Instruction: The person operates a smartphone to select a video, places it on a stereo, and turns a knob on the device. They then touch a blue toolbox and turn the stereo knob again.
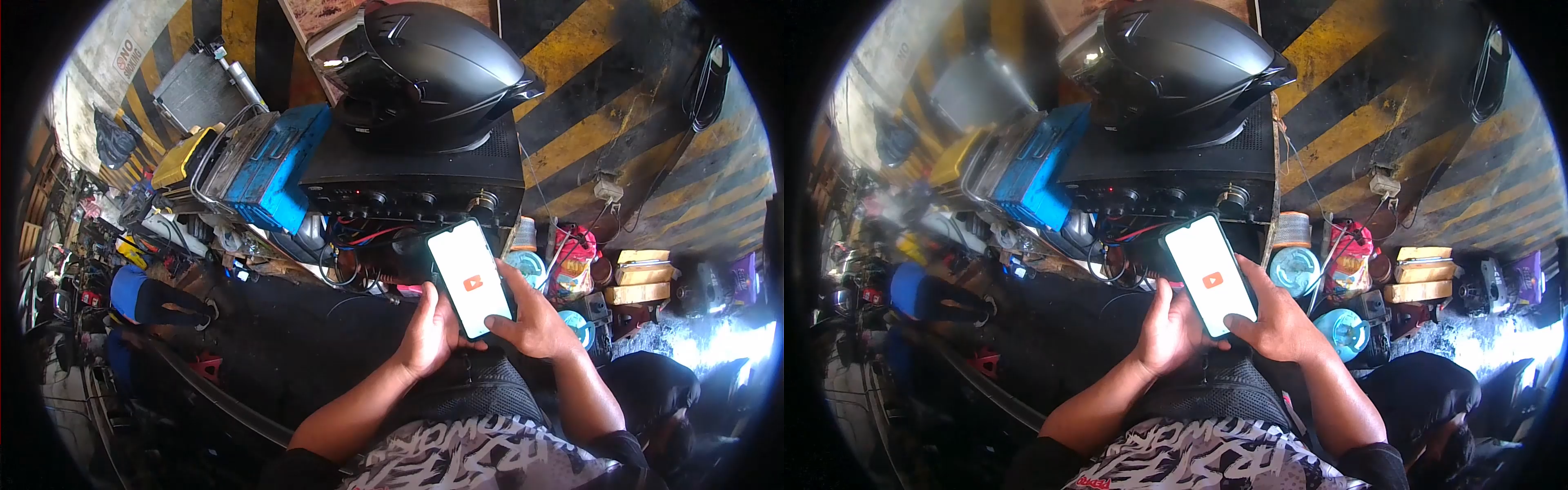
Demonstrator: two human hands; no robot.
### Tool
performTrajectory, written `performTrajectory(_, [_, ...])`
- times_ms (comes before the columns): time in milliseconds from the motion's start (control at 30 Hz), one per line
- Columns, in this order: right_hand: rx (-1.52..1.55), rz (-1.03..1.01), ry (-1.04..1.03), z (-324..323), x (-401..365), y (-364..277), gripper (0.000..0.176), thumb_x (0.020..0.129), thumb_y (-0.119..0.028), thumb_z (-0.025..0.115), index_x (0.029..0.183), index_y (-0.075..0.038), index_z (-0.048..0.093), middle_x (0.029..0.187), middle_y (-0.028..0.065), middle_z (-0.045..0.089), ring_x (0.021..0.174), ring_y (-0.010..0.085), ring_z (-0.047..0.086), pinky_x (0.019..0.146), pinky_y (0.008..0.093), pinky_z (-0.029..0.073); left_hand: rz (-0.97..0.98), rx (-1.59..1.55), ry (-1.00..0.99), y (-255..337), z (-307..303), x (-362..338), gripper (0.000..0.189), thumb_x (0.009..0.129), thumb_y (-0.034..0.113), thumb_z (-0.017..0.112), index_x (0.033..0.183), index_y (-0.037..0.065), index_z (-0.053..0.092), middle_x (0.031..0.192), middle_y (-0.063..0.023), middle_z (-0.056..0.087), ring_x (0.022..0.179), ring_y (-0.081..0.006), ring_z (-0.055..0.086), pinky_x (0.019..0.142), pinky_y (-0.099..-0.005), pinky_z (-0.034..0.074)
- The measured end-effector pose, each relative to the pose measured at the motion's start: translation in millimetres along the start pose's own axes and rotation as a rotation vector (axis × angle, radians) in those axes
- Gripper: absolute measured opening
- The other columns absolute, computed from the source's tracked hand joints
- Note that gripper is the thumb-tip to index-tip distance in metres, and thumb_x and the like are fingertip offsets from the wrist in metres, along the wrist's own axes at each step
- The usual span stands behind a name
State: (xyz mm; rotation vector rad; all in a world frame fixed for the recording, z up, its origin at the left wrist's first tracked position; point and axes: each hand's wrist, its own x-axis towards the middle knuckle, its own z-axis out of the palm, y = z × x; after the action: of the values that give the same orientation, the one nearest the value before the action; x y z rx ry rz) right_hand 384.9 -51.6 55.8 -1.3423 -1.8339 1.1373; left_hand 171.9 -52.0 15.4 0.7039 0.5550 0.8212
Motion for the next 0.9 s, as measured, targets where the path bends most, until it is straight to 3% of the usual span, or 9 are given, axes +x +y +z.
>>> performTrajectory(433, [0.007,0.03,-0.006,2,-1,-3,0.091,0.081,-0.018,0.074,0.157,0.005,0.03,0.143,0.0317,0.055,0.135,0.0405,0.055,0.112,0.045,0.043,-0.001,0.001,-0.006,1,0,-3,0.1,0.095,0.084,0.017,0.162,0.01,0.018,0.157,-0.0142,0.04,0.138,-0.0293,0.048,0.091,-0.0494,0.058])
performTrajectory(533, [-0.009,-0.097,0.02,-4,-2,2,0.09,0.08,-0.015,0.075,0.157,0.005,0.031,0.14,0.0294,0.057,0.131,0.0368,0.057,0.111,0.0438,0.044,0.028,-0.002,-0.022,1,2,-4,0.099,0.096,0.083,0.018,0.162,0.01,0.018,0.158,-0.0144,0.039,0.138,-0.0292,0.049,0.091,-0.0493,0.058])
performTrajectory(600, [0.09,-0.181,0.162,-18,-9,-4,0.088,0.08,-0.012,0.075,0.156,0.004,0.034,0.132,0.023,0.062,0.121,0.0314,0.062,0.107,0.0417,0.046,0.042,0.008,-0.044,2,-2,-5,0.098,0.096,0.082,0.02,0.162,0.01,0.019,0.159,-0.0145,0.039,0.138,-0.0299,0.049,0.091,-0.05,0.058])
performTrajectory(633, [0.33,-0.309,0.101,-33,-16,-9,0.085,0.077,-0.007,0.077,0.152,0.004,0.039,0.124,0.0179,0.063,0.112,0.0265,0.063,0.103,0.0397,0.048,0.037,0.018,-0.059,0,-7,-5,0.098,0.096,0.082,0.02,0.163,0.01,0.019,0.159,-0.0145,0.038,0.139,-0.0306,0.049,0.091,-0.0506,0.057])
performTrajectory(667, [0.76,-0.434,0.091,-34,-32,-30,0.071,0.077,-0.011,0.08,0.14,0.004,0.052,0.11,0.0155,0.067,0.101,0.027,0.066,0.091,0.0399,0.053,0.028,0.027,-0.078,-1,-9,-6,0.097,0.097,0.082,0.021,0.163,0.01,0.019,0.159,-0.0145,0.038,0.139,-0.0313,0.048,0.092,-0.0513,0.057])
performTrajectory(700, [0.863,-0.624,0.016,-40,-48,-51,0.048,0.082,-0.02,0.08,0.12,0.004,0.063,0.093,0.0164,0.068,0.086,0.0307,0.068,0.079,0.042,0.056,0.023,-0.004,-0.049,-3,-10,-7,0.096,0.097,0.081,0.021,0.163,0.011,0.019,0.159,-0.0135,0.039,0.139,-0.03,0.049,0.092,-0.0506,0.057])
performTrajectory(767, [0.896,-0.992,-0.771,-75,-32,-73,0.029,0.09,-0.021,0.077,0.106,0.002,0.068,0.097,0.023,0.068,0.081,0.0365,0.068,0.074,0.0494,0.057,0.011,-0.065,-0.008,-5,-8,-4,0.094,0.098,0.08,0.021,0.163,0.012,0.019,0.158,-0.0114,0.042,0.138,-0.0273,0.051,0.092,-0.0493,0.056])
performTrajectory(833, [0.85,-1.144,-0.82,-65,-48,-115,0.036,0.1,-0.031,0.069,0.132,-0.016,0.069,0.09,0.0138,0.066,0.069,0.0241,0.063,0.057,0.0406,0.053,0.019,-0.097,-0.025,-4,-4,-2,0.093,0.099,0.079,0.022,0.163,0.012,0.019,0.158,-0.0111,0.041,0.138,-0.0278,0.051,0.092,-0.0502,0.056])
performTrajectory(900, [0.875,-1.121,-0.838,-60,-53,-118,0.035,0.098,-0.028,0.073,0.13,-0.016,0.069,0.088,0.0134,0.066,0.069,0.0245,0.063,0.058,0.0389,0.051,0.013,-0.109,-0.039,-4,-5,-4,0.092,0.099,0.079,0.022,0.163,0.012,0.019,0.159,-0.0106,0.04,0.138,-0.0284,0.05,0.092,-0.0506,0.056])
